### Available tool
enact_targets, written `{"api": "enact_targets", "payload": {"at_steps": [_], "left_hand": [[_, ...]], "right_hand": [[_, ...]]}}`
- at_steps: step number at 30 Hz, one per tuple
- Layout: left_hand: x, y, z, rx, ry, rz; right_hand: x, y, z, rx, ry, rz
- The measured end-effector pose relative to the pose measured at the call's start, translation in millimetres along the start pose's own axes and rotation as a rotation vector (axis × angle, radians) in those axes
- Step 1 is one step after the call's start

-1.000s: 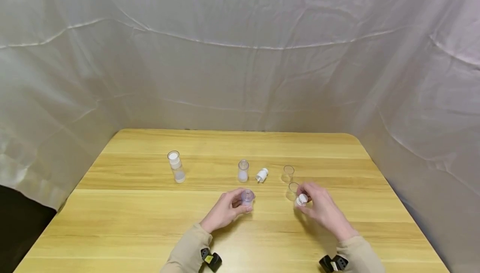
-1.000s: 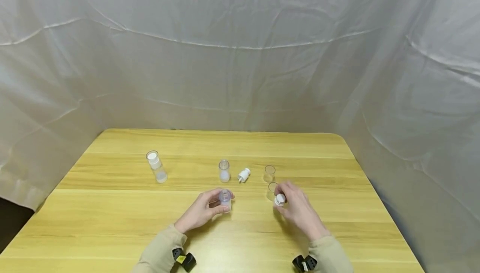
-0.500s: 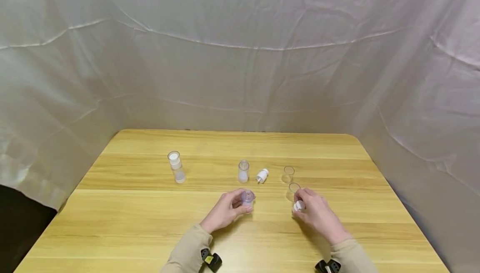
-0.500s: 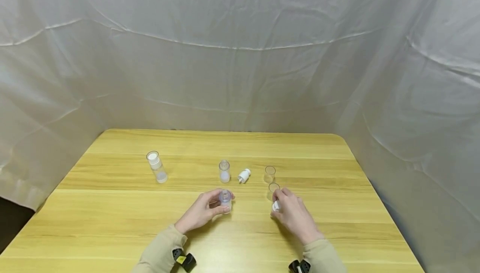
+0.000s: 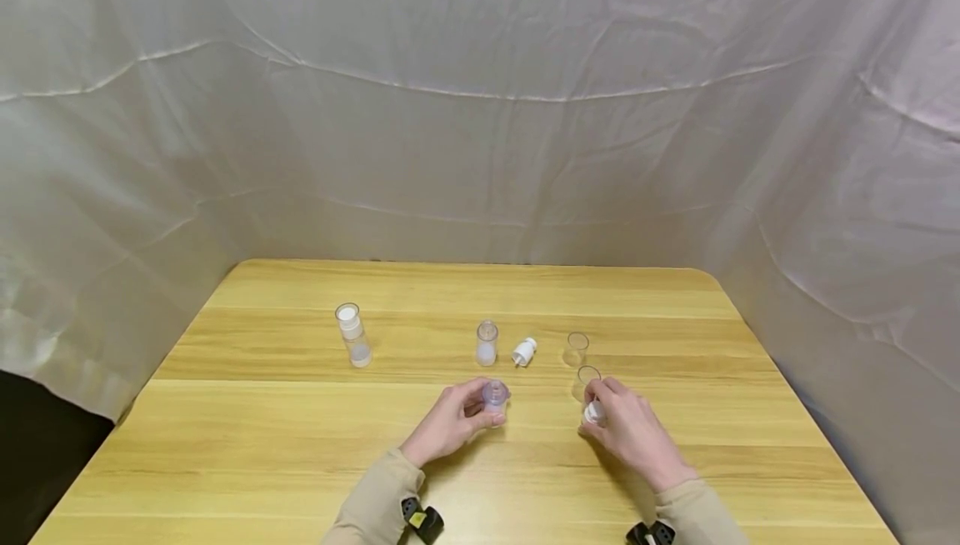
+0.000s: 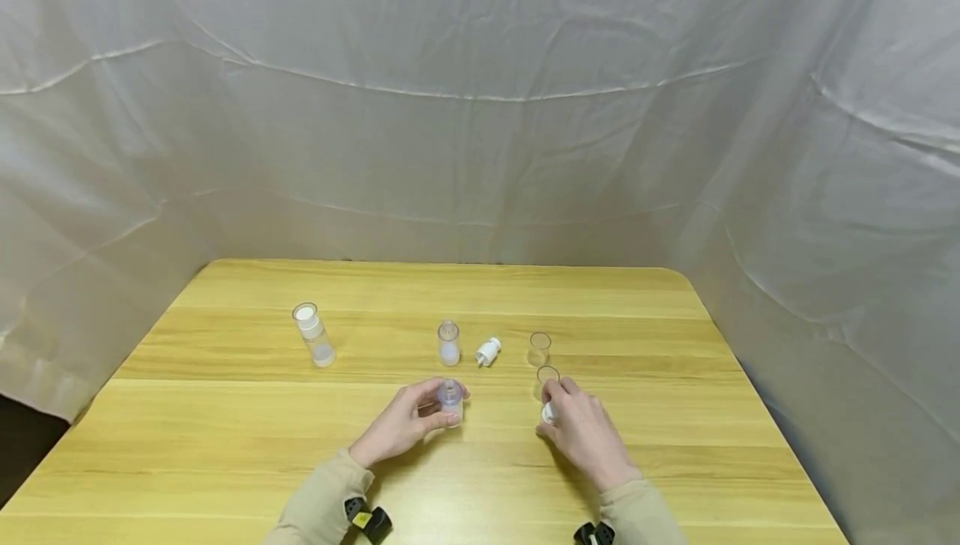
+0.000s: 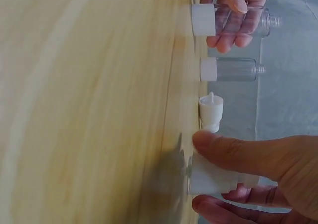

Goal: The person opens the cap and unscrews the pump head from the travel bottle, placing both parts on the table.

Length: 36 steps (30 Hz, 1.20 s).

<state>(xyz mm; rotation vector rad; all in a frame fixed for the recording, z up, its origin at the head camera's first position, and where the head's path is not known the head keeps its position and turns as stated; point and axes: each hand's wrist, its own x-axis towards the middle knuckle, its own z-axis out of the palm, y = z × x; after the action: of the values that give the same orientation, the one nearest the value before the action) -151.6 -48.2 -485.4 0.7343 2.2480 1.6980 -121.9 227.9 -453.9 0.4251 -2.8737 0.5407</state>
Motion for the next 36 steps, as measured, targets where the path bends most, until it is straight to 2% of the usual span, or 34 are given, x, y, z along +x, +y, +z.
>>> {"api": "enact_targets", "payload": {"at_steps": [5, 12, 16, 24, 29, 36], "left_hand": [[-0.6, 0.1, 0.3, -0.004, 0.001, -0.005], [-1.3, 0.5, -1.2, 0.013, -0.007, 0.013], [-1.0, 0.2, -1.3, 0.018, -0.011, 0.017], [-1.1, -0.4, -1.8, 0.023, -0.021, 0.020], [-1.0, -1.1, -2.8, 0.043, -0.019, 0.014], [-0.6, -1.9, -2.9, 0.033, -0.019, 0.012]], "right_hand": [[-1, 2, -3, -0.015, 0.027, 0.006], [-2, 7, -7, 0.004, 0.184, -0.077], [-2, 9, -7, 0.032, 0.244, -0.124], [-2, 10, -6, 0.070, 0.297, -0.153], [-2, 12, -6, 0.083, 0.282, -0.160], [-4, 11, -3, 0.142, 0.115, -0.095]]}}
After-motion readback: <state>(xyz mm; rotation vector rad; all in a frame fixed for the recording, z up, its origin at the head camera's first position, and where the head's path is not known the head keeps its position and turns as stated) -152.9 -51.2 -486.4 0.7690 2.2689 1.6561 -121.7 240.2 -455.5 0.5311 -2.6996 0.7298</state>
